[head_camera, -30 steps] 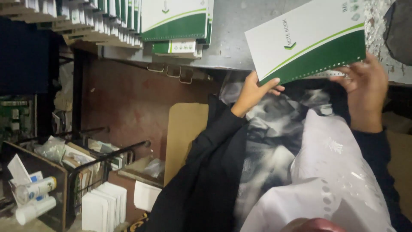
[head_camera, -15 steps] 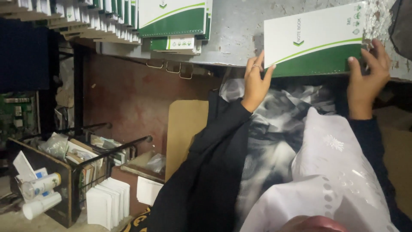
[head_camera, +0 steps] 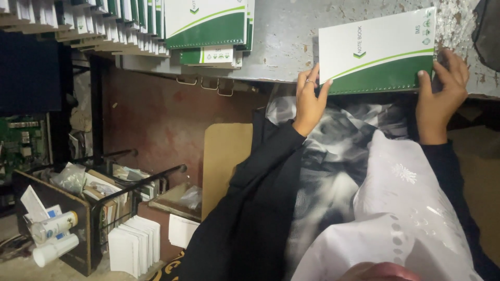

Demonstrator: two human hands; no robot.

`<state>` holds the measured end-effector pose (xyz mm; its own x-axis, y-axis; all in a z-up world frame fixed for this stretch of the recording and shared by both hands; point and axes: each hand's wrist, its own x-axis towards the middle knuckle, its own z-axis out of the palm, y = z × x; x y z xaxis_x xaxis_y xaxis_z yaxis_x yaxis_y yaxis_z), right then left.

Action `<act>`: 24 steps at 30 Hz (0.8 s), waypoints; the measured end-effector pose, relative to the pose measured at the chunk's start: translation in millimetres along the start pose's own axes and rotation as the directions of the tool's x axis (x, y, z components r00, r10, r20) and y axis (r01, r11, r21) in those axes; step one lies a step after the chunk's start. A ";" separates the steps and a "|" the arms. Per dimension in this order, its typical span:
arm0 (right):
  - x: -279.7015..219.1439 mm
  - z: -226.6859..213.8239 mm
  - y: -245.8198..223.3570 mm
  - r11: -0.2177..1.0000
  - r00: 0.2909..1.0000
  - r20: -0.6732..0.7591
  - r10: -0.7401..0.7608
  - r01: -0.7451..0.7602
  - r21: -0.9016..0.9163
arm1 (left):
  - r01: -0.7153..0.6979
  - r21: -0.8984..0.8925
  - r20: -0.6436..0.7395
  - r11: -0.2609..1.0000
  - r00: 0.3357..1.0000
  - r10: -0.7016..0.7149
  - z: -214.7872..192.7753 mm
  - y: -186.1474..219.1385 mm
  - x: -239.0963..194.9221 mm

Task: Manually assembling notebooks by stacking covers, backings, and pre-punched paper pages in the correct order.

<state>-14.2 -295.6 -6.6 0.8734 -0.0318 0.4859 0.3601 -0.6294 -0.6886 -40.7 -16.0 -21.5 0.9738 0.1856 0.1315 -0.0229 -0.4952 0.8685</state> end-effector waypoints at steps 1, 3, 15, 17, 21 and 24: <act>2.0 -1.0 -6.3 1.000 1.000 0.005 0.000 0.000 0.010 | -0.002 0.008 -0.002 1.000 1.000 0.002 -0.7 0.4 0.2; 1.8 -0.1 -5.7 1.000 1.000 0.008 -0.005 0.005 -0.001 | 0.019 0.012 0.007 1.000 1.000 -0.019 -0.7 -0.3 1.2; 5.2 -5.6 -20.7 0.997 1.000 -0.009 -0.002 0.002 0.083 | 0.407 0.044 0.215 0.913 0.888 -0.406 -50.0 33.5 8.3; 5.5 -6.8 -28.5 0.987 1.000 -0.005 0.030 -0.029 0.157 | 0.565 0.069 0.340 0.822 0.762 -0.552 -52.0 36.2 8.3; 3.1 -6.0 -34.9 0.992 0.999 0.024 0.021 -0.023 0.123 | 0.766 -0.524 0.537 0.373 0.637 -0.553 -43.3 44.3 9.2; -1.0 -9.3 -32.8 0.992 0.999 0.035 0.037 -0.041 0.122 | 0.764 -0.552 0.546 0.333 0.633 -0.548 -36.6 46.9 9.9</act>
<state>-29.8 -282.1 20.5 0.8971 -0.0275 0.4411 0.3617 -0.5278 -0.7685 -40.4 -6.3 38.1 0.7529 -0.0747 -0.6539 0.6119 0.4454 0.6536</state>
